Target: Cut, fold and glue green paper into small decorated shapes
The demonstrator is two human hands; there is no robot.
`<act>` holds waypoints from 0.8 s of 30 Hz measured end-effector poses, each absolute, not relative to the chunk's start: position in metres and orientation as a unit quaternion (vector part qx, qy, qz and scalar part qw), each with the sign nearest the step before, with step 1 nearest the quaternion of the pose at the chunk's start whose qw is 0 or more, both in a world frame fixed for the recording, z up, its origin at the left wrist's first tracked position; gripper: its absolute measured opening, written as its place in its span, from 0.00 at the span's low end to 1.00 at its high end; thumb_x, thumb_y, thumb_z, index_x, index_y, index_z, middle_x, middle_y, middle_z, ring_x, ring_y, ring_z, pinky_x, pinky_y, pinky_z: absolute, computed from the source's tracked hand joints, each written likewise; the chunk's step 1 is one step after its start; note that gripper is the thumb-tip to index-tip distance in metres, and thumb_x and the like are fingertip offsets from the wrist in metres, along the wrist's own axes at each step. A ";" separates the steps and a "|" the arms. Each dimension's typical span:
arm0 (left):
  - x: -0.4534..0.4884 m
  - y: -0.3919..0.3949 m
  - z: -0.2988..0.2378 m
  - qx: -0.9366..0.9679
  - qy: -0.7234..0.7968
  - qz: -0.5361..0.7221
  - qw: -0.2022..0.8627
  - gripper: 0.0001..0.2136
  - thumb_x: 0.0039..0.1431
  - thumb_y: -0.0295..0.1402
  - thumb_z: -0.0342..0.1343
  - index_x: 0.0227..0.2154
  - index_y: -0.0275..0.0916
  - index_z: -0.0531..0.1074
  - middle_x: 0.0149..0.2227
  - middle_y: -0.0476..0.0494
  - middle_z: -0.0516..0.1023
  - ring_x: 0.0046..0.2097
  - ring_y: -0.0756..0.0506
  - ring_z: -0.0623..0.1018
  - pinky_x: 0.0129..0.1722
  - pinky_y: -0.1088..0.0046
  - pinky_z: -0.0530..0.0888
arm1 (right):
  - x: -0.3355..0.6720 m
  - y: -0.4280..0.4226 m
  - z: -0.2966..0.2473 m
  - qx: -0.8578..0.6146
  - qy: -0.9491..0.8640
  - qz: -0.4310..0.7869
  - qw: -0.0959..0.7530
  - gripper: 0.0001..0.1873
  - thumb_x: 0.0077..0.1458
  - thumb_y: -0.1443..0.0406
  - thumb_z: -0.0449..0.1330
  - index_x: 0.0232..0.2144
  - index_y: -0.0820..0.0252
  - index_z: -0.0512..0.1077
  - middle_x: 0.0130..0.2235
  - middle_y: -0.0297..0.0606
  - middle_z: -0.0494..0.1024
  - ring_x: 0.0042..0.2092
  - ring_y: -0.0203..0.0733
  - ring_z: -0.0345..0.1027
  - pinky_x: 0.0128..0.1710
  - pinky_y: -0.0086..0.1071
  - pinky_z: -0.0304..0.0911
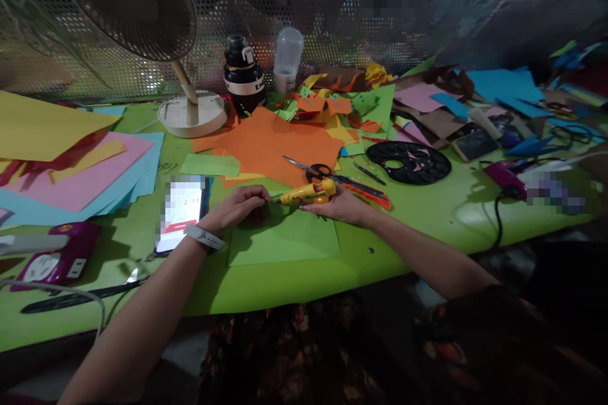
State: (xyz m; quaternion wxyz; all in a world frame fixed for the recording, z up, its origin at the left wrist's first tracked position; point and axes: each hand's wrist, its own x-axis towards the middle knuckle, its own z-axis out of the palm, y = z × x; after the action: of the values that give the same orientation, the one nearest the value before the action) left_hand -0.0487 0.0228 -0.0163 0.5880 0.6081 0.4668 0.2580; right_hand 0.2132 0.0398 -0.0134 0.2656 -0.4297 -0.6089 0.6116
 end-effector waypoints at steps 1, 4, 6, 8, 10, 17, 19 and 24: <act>-0.049 0.023 -0.016 0.609 0.469 0.258 0.586 0.05 0.59 0.33 0.49 0.34 0.40 0.69 0.24 0.50 0.76 0.23 0.50 0.74 0.22 0.77 0.68 | 0.213 0.040 -0.013 -0.432 -0.608 0.611 0.265 0.20 0.37 0.60 0.70 0.34 0.62 0.74 0.27 0.32 0.74 0.25 0.30 0.63 0.26 0.27 0.65; -0.049 0.022 -0.017 0.610 0.472 0.258 0.582 0.06 0.59 0.33 0.50 0.33 0.40 0.70 0.24 0.50 0.77 0.24 0.50 0.75 0.23 0.76 0.69 | 0.213 0.040 -0.014 -0.435 -0.608 0.608 0.267 0.19 0.37 0.60 0.70 0.34 0.62 0.74 0.27 0.32 0.74 0.24 0.30 0.62 0.25 0.27 0.64; -0.050 0.022 -0.017 0.609 0.471 0.259 0.583 0.06 0.58 0.34 0.50 0.33 0.40 0.70 0.24 0.49 0.77 0.24 0.49 0.75 0.23 0.76 0.69 | 0.213 0.040 -0.015 -0.432 -0.610 0.609 0.266 0.19 0.38 0.61 0.70 0.34 0.62 0.74 0.27 0.32 0.74 0.24 0.30 0.62 0.25 0.27 0.64; -0.049 0.023 -0.017 0.609 0.470 0.261 0.583 0.06 0.58 0.34 0.50 0.33 0.39 0.70 0.24 0.49 0.77 0.24 0.49 0.75 0.23 0.76 0.69 | 0.214 0.040 -0.015 -0.427 -0.609 0.613 0.266 0.19 0.38 0.61 0.70 0.35 0.61 0.74 0.28 0.33 0.75 0.25 0.30 0.63 0.27 0.27 0.65; -0.049 0.023 -0.017 0.610 0.468 0.261 0.583 0.06 0.58 0.34 0.50 0.33 0.39 0.70 0.24 0.49 0.77 0.24 0.49 0.75 0.24 0.75 0.70 | 0.214 0.040 -0.015 -0.421 -0.610 0.616 0.267 0.20 0.38 0.61 0.70 0.36 0.62 0.75 0.29 0.34 0.76 0.27 0.32 0.65 0.29 0.28 0.67; -0.049 0.023 -0.016 0.605 0.460 0.265 0.593 0.05 0.58 0.33 0.50 0.33 0.39 0.70 0.23 0.50 0.76 0.23 0.50 0.74 0.24 0.76 0.69 | 0.213 0.041 -0.021 -0.413 -0.602 0.620 0.286 0.20 0.38 0.61 0.70 0.36 0.60 0.74 0.38 0.38 0.79 0.39 0.40 0.73 0.45 0.35 0.70; -0.049 0.023 -0.016 0.605 0.458 0.266 0.594 0.05 0.59 0.33 0.50 0.33 0.39 0.69 0.23 0.50 0.76 0.23 0.50 0.74 0.24 0.76 0.69 | 0.213 0.042 -0.023 -0.407 -0.602 0.625 0.286 0.20 0.38 0.61 0.70 0.36 0.60 0.74 0.40 0.39 0.79 0.42 0.41 0.73 0.49 0.38 0.69; -0.049 0.023 -0.016 0.611 0.453 0.264 0.593 0.05 0.59 0.32 0.50 0.33 0.39 0.70 0.24 0.49 0.77 0.24 0.50 0.74 0.25 0.75 0.70 | 0.215 0.044 -0.025 -0.396 -0.611 0.624 0.284 0.20 0.39 0.61 0.70 0.37 0.60 0.75 0.41 0.39 0.80 0.43 0.43 0.74 0.53 0.41 0.67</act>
State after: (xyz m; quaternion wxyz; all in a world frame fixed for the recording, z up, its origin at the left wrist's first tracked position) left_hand -0.0493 0.0227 -0.0162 0.5925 0.6114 0.4530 0.2643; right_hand 0.2149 0.0437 -0.0251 0.2837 -0.3960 -0.6113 0.6237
